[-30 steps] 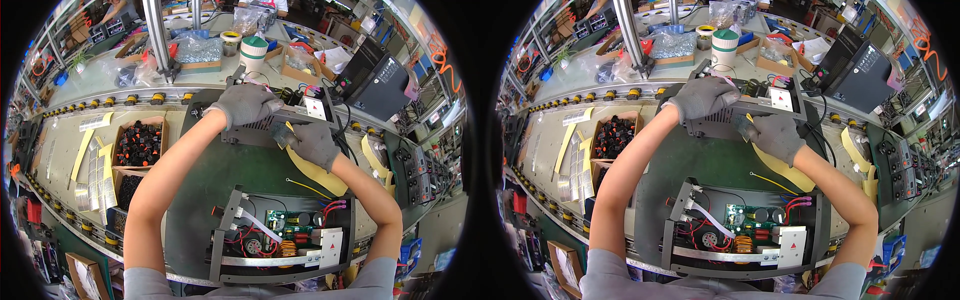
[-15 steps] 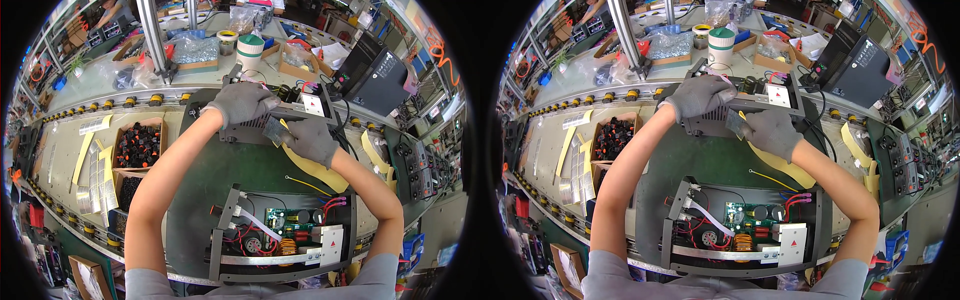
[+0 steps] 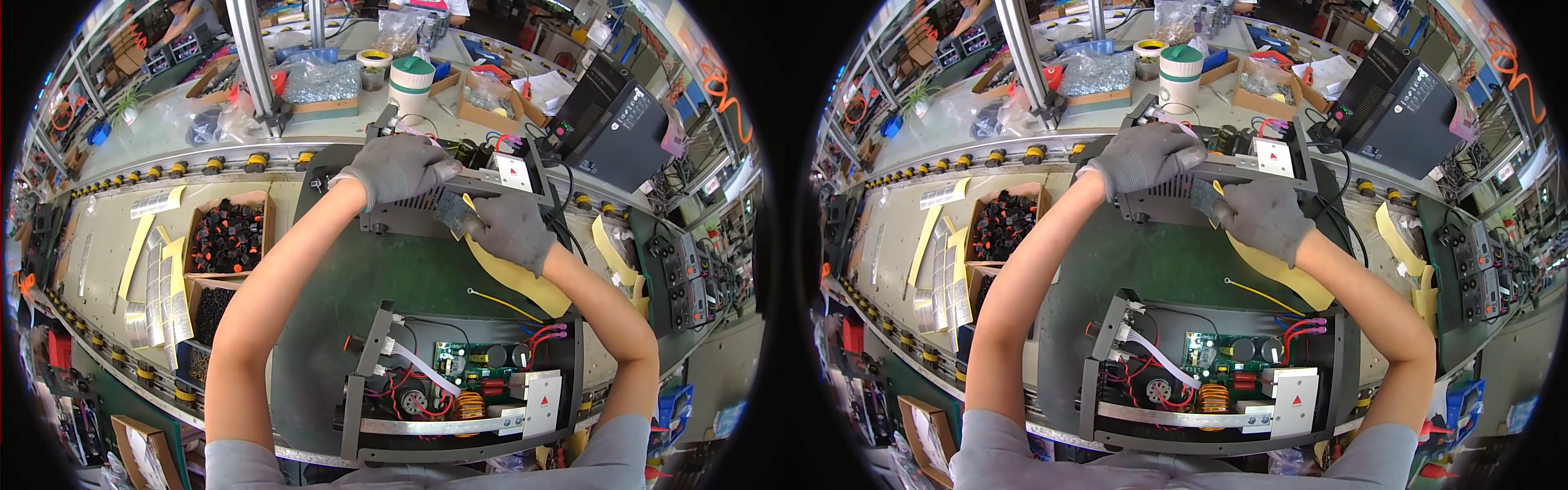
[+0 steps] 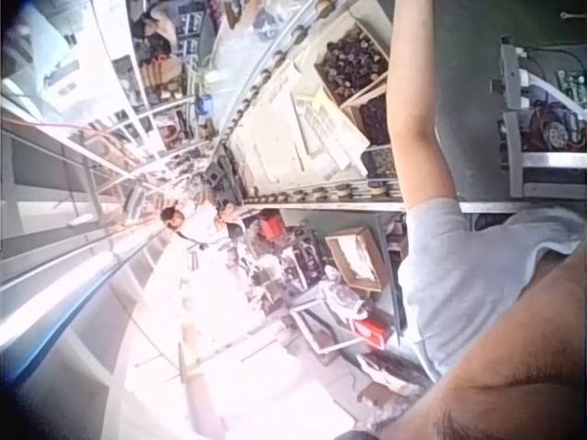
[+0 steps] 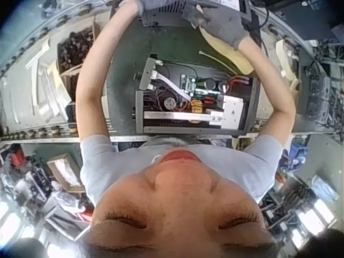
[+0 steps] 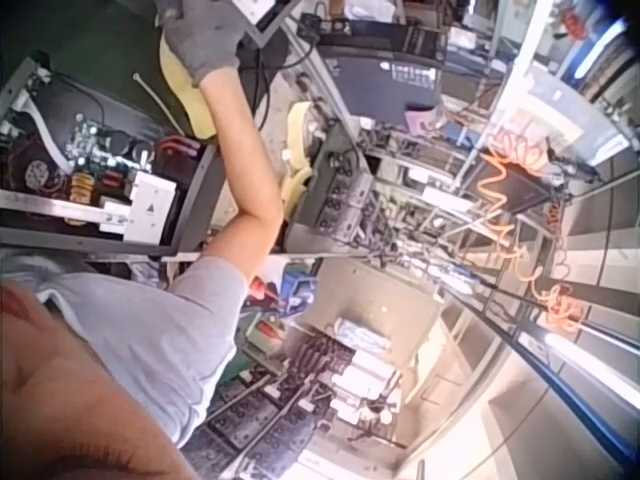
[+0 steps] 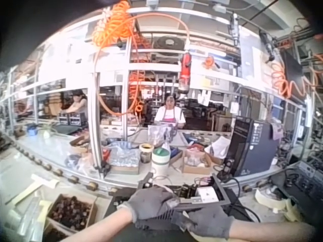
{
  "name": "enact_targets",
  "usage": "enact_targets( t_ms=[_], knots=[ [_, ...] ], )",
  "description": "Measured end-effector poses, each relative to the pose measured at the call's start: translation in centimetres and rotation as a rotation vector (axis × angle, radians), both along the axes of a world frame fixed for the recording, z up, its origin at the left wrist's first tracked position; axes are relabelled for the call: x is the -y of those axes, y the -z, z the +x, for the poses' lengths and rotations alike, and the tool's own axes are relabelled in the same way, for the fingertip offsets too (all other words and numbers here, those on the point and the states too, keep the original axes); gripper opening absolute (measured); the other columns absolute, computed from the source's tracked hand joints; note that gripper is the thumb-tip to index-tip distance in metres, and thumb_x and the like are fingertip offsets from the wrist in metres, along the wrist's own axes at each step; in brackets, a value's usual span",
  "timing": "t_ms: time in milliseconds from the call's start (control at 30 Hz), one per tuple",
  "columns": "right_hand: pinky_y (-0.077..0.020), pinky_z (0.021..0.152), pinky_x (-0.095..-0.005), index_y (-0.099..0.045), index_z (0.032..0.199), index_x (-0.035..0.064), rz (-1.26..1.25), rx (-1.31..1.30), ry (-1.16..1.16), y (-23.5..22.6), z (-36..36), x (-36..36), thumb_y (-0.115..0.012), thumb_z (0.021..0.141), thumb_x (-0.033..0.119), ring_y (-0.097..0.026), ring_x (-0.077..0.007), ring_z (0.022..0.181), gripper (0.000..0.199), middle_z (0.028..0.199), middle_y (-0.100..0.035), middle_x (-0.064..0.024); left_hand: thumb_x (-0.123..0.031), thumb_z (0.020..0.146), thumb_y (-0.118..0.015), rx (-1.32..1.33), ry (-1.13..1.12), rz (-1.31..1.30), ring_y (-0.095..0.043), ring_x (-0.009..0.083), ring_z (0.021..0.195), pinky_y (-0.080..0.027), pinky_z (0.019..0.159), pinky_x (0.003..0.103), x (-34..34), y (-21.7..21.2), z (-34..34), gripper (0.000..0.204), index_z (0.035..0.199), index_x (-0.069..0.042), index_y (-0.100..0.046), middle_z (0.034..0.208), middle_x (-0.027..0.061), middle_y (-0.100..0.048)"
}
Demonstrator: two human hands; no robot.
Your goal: Assembling electronic components into inverter chassis using a glue gun and pneumatic screwdriver on an assembly line.
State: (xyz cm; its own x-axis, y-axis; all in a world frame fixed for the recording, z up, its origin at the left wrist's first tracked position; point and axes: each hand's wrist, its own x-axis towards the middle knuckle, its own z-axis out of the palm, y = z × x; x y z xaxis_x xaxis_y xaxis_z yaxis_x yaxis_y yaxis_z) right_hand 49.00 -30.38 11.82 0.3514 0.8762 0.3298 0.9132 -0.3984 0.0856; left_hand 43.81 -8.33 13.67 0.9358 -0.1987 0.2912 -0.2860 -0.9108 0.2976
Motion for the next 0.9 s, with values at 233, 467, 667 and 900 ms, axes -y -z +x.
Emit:
enact_targets(
  t_ms=[233,467,667,900],
  knots=[
    [-0.0446,0.052,-0.0430,-0.057,0.067,0.0061,-0.006,-0.034,0.010,-0.1,-0.1,0.0,-0.064,0.078,0.028,-0.058,-0.0339,0.056,0.025,0.060,-0.057,-0.0143,-0.049,0.095,-0.036,0.014,0.001,-0.002,-0.061,0.0300,0.097,-0.046,0.086,0.043,-0.1,-0.1,-0.1,0.047,0.102,-0.015,-0.067,0.099,0.0121,-0.065],
    [-0.0469,0.052,-0.0437,-0.060,0.064,0.0057,0.007,-0.027,0.013,0.1,-0.2,-0.2,-0.060,0.081,0.027,-0.059,-0.0335,0.055,0.027,0.060,-0.058,-0.0140,-0.043,0.096,-0.040,-0.061,0.007,0.021,-0.058,0.0298,0.102,-0.046,0.089,0.041,-0.1,-0.3,-0.1,0.040,0.108,-0.014,-0.064,0.105,0.0121,-0.062],
    [-0.0470,0.051,-0.0441,-0.061,0.065,0.0058,0.066,-0.009,-0.008,0.2,0.2,-0.5,-0.060,0.081,0.028,-0.059,-0.0333,0.054,0.027,0.059,-0.058,-0.0141,-0.047,0.089,-0.050,-0.030,-0.031,-0.002,-0.058,0.0297,0.103,-0.045,0.089,0.041,0.1,-0.7,-0.7,0.042,0.111,-0.014,-0.063,0.109,0.0109,-0.061],
    [-0.0494,0.058,-0.0429,-0.064,0.076,0.0059,-0.256,-0.121,0.199,-3.3,-2.0,-0.4,-0.058,0.082,0.046,-0.064,-0.0318,0.067,0.041,0.072,-0.065,-0.0134,-0.036,0.067,-0.073,0.195,0.043,0.438,-0.054,0.0252,0.104,-0.046,0.088,0.038,1.8,-0.5,-1.6,0.060,0.120,-0.014,-0.056,0.109,0.0072,-0.057]
  ],
)
